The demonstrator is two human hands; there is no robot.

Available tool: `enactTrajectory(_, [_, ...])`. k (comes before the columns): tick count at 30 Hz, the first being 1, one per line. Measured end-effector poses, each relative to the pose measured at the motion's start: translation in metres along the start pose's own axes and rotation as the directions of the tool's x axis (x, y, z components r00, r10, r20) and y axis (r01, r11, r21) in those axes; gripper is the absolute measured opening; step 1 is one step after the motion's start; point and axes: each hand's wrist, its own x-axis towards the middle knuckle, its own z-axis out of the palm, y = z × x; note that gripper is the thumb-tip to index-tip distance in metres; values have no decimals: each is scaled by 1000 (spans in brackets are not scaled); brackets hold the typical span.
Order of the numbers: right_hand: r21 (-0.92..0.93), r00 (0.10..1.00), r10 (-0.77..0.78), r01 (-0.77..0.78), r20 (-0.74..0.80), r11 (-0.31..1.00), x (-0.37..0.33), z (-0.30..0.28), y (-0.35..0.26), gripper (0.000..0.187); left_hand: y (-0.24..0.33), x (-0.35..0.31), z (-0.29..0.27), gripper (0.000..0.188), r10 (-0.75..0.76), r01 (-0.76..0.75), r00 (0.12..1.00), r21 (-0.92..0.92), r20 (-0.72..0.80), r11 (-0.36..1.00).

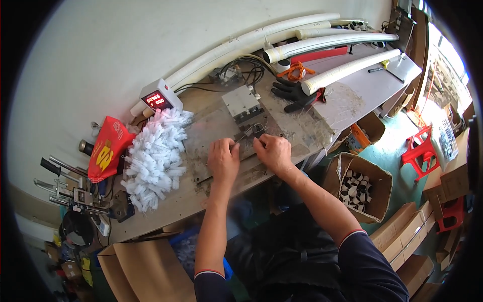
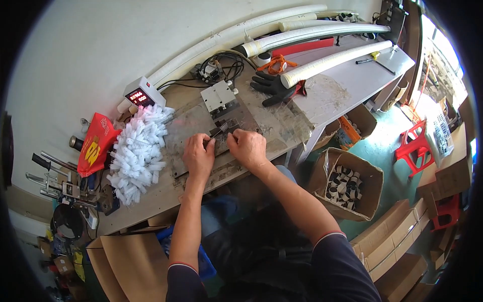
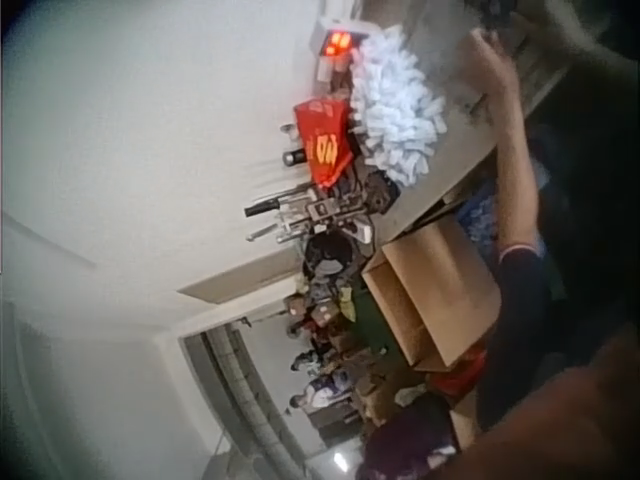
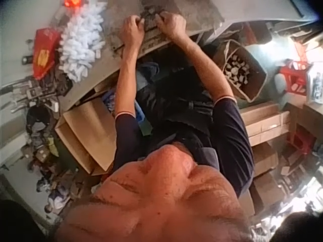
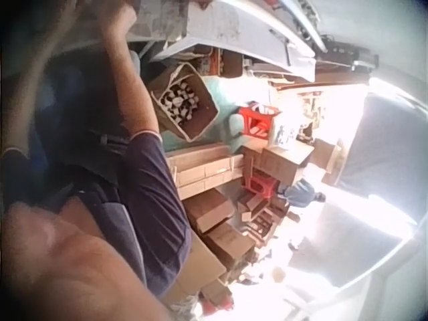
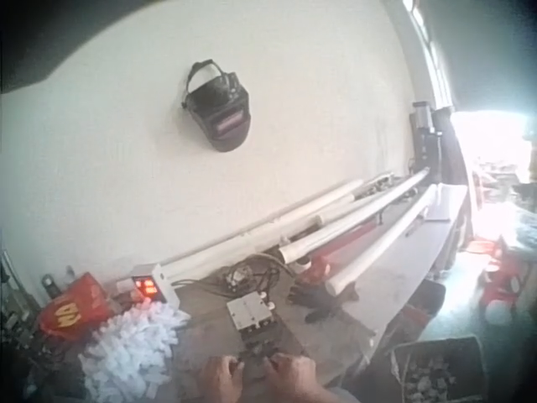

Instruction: The person is inserting white brushes into clear plastic sleeves using a mechanical guide.

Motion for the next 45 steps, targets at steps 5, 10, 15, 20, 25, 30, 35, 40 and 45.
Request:
enactTrajectory(5, [11,999,35,-35,21,999,2,-1,1,33,0,4,0,14,71,-71,997,-1,-10,997])
enactTrajectory(10, [71,999,50,-48,-21,996,2,-1,2,33,2,-4,-6,15,118,-115,991,40,-71,993])
enactTrajectory(15, [175,995,99,-94,-19,980,2,-4,2,26,6,-11,-18,14,110,-103,986,62,-126,993])
enactTrajectory(20, [267,995,95,-89,-8,960,2,-4,6,17,10,-14,-21,14,176,-173,960,30,-216,984])
enactTrajectory(25, [339,998,47,-59,44,939,0,-6,8,20,11,-14,-21,14,205,-203,956,35,-210,979])
enactTrajectory(30, [386,997,-29,-2,75,922,0,-6,12,23,12,-15,-20,15,190,-182,957,56,-217,982])
enactTrajectory(35, [488,993,-49,-8,105,873,-2,13,20,18,7,-18,-26,17,204,-194,961,71,-187,978])
enactTrajectory(40, [480,981,-130,44,146,876,0,-1,26,12,9,-17,-11,21,298,-301,951,-25,-75,953])
enactTrajectory(45, [445,970,-126,21,207,895,-3,1,7,15,2,-32,-25,24,242,-241,967,17,-79,970])
